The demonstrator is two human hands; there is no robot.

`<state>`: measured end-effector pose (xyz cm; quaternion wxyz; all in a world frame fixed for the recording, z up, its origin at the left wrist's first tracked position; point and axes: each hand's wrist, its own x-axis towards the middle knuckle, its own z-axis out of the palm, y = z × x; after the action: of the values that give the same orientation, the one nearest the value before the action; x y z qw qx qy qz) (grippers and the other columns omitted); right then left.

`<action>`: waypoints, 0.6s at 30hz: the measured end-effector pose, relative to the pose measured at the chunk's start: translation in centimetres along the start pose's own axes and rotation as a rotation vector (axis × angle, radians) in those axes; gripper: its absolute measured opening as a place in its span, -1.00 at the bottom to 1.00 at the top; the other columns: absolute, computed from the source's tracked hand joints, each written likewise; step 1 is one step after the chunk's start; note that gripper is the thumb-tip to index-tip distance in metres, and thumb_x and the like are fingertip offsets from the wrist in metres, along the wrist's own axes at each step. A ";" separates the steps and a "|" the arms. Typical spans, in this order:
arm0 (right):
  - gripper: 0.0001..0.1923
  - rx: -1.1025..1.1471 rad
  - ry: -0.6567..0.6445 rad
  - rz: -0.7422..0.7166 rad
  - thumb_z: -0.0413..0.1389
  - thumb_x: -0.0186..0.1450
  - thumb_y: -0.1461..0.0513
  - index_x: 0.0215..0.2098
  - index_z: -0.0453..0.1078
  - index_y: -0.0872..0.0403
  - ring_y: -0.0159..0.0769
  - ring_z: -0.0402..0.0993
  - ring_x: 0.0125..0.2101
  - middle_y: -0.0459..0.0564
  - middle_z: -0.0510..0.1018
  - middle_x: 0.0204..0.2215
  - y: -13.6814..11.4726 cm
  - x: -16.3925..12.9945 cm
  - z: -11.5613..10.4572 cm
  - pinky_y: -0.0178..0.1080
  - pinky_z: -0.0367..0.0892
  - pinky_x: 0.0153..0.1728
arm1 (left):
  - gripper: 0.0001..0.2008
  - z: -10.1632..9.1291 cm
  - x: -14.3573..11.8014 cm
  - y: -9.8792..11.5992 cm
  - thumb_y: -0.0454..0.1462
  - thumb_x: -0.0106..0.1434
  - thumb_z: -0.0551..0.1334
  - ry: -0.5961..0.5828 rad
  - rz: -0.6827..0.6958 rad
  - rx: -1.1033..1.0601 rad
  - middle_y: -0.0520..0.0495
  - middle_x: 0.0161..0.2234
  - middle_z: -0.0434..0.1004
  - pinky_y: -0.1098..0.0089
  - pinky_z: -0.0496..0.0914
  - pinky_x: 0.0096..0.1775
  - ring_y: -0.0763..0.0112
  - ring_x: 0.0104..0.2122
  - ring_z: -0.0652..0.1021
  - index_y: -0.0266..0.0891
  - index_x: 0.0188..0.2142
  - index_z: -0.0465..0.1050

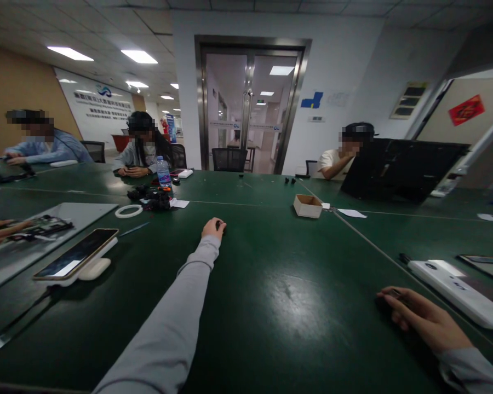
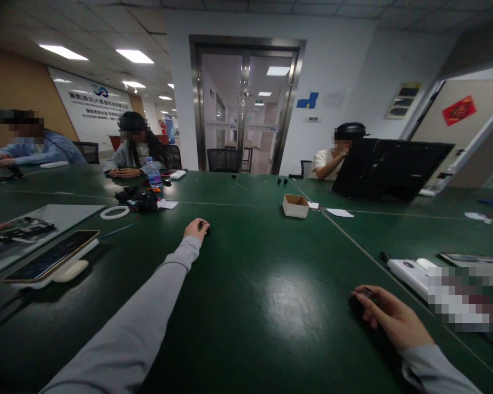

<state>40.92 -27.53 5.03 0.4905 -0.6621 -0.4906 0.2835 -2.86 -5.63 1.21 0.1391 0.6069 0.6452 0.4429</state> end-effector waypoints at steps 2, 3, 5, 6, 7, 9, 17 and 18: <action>-0.77 -0.009 0.030 -0.001 0.17 -0.08 0.03 -0.46 0.43 -0.07 -0.31 0.25 -0.69 0.04 0.43 -0.55 -0.3 -0.1 0.4 -0.26 0.20 -0.72 | -0.86 0.6 -0.7 0.6 -0.23 0.09 0.17 -0.043 0.024 -0.060 -0.06 -0.37 0.44 0.44 0.34 -0.31 0.48 -0.44 0.45 -0.23 -0.36 0.40; -0.77 -0.022 0.038 0.003 0.17 -0.09 0.04 -0.47 0.42 -0.06 -0.31 0.25 -0.70 0.04 0.42 -0.58 -0.5 -0.1 0.5 -0.26 0.20 -0.73 | -0.86 0.7 -1.0 0.8 -0.23 0.08 0.18 -0.067 0.034 -0.087 -0.05 -0.38 0.43 0.46 0.34 -0.33 0.48 -0.44 0.44 -0.22 -0.36 0.40; -0.76 -0.057 0.005 0.036 0.18 -0.10 0.04 -0.48 0.41 -0.05 -0.28 0.28 -0.69 0.03 0.41 -0.62 -0.9 0.1 0.5 -0.25 0.22 -0.72 | -0.86 0.6 -1.4 1.1 -0.24 0.07 0.19 -0.111 0.039 -0.136 -0.04 -0.39 0.43 0.48 0.35 -0.39 0.50 -0.46 0.44 -0.22 -0.36 0.41; -0.75 -0.080 -0.029 0.062 0.19 -0.11 0.03 -0.49 0.40 -0.05 -0.26 0.30 -0.69 0.03 0.40 -0.65 -1.0 0.2 0.4 -0.24 0.23 -0.71 | -0.86 0.5 -1.5 1.1 -0.24 0.07 0.19 -0.127 0.036 -0.154 -0.03 -0.40 0.43 0.50 0.35 -0.41 0.50 -0.47 0.44 -0.22 -0.35 0.40; -0.75 -0.106 -0.057 0.085 0.19 -0.11 0.02 -0.49 0.39 -0.04 -0.25 0.30 -0.70 0.03 0.39 -0.67 -1.0 0.3 0.4 -0.23 0.24 -0.70 | -0.86 0.3 -1.6 1.2 -0.24 0.07 0.19 -0.137 0.030 -0.167 -0.02 -0.40 0.43 0.51 0.34 -0.43 0.51 -0.48 0.44 -0.22 -0.35 0.40; -0.73 -0.171 -0.057 0.105 0.15 -0.08 -0.01 -0.48 0.36 -0.04 -0.26 0.28 -0.74 0.00 0.36 -0.72 -0.7 0.7 0.1 -0.22 0.23 -0.71 | -0.86 0.2 -1.6 1.2 -0.24 0.07 0.19 -0.144 0.026 -0.180 -0.01 -0.41 0.44 0.51 0.35 -0.44 0.52 -0.49 0.44 -0.22 -0.35 0.40; -0.25 -0.516 0.234 -0.165 0.18 -0.19 -0.10 -0.07 0.18 0.00 -0.22 0.34 -0.67 0.27 0.39 -0.19 -6.5 0.0 1.2 -0.06 0.32 -0.57 | -0.87 0.2 -1.6 1.1 -0.25 0.05 0.20 -0.156 0.052 -0.187 0.01 -0.45 0.45 0.49 0.36 -0.38 0.52 -0.51 0.45 -0.22 -0.36 0.41; -0.29 -0.545 0.294 -0.266 0.11 -0.12 -0.13 -0.06 0.19 -0.01 -0.20 0.35 -0.64 0.25 0.39 -0.18 -8.9 -1.1 2.3 -0.05 0.32 -0.55 | -0.87 0.2 -1.6 1.1 -0.25 0.05 0.20 -0.150 0.055 -0.183 0.01 -0.46 0.45 0.48 0.36 -0.38 0.52 -0.50 0.46 -0.21 -0.36 0.41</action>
<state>35.22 -27.36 12.33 0.3939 -0.7328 -0.5543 -0.0232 -1.62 -7.14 1.31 0.2295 0.6403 0.5731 0.4570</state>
